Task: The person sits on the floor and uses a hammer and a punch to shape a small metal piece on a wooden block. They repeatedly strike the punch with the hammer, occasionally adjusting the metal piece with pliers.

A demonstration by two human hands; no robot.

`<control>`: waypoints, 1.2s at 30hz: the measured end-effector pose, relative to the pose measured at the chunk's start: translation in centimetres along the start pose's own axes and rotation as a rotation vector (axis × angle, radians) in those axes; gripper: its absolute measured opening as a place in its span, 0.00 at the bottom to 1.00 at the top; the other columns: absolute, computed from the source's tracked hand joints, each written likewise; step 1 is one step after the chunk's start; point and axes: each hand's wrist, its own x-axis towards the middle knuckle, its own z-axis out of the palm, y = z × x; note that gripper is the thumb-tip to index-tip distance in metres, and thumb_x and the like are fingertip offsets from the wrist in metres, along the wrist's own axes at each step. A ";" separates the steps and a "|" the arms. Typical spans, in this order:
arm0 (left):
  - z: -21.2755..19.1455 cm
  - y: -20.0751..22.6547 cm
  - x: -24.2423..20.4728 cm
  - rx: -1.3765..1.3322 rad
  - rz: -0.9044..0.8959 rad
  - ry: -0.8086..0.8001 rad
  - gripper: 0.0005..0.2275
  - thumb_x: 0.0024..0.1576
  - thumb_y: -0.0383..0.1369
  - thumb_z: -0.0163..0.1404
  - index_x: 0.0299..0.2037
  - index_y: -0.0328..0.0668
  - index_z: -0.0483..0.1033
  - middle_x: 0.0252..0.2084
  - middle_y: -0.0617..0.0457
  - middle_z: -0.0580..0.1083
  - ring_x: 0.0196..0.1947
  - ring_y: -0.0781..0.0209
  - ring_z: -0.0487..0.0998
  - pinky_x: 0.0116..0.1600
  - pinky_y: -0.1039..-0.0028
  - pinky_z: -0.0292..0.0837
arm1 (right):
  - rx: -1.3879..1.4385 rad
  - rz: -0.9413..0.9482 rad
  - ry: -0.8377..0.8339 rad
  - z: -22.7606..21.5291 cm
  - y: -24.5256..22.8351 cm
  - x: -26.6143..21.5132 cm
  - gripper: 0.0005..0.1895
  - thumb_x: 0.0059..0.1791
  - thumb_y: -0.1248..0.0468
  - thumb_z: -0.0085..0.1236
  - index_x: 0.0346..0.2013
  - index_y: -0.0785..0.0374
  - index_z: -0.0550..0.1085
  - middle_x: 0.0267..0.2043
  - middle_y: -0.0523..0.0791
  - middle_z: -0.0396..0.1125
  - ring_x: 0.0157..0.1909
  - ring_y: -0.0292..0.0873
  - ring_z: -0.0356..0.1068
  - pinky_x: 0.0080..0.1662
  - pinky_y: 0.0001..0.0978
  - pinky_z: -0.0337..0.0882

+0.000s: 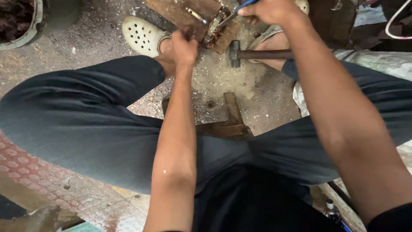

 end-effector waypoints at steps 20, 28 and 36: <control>-3.7 13.2 -2.7 -0.494 0.133 -0.483 0.10 0.56 0.17 0.49 0.44 0.25 0.81 0.36 0.46 0.83 0.31 0.65 0.81 0.33 0.76 0.74 | 1.076 -0.066 0.075 -1.0 0.8 -8.1 0.07 0.58 0.66 0.63 0.47 0.63 0.72 0.39 0.46 0.72 0.39 0.42 0.75 0.37 0.33 0.71; -4.3 6.1 1.7 -0.717 0.011 -0.087 0.11 0.60 0.16 0.44 0.47 0.24 0.78 0.40 0.41 0.83 0.32 0.61 0.80 0.34 0.74 0.73 | 0.088 -0.163 0.338 1.1 -4.2 -11.5 0.11 0.54 0.65 0.64 0.48 0.65 0.76 0.41 0.49 0.74 0.35 0.43 0.76 0.38 0.37 0.77; -2.7 3.8 1.6 -0.571 0.100 -0.080 0.13 0.56 0.12 0.43 0.47 0.23 0.78 0.41 0.43 0.82 0.40 0.59 0.85 0.45 0.75 0.82 | -0.297 -0.347 0.398 3.8 -6.3 -11.2 0.12 0.54 0.65 0.63 0.51 0.68 0.78 0.47 0.55 0.75 0.43 0.57 0.76 0.48 0.46 0.74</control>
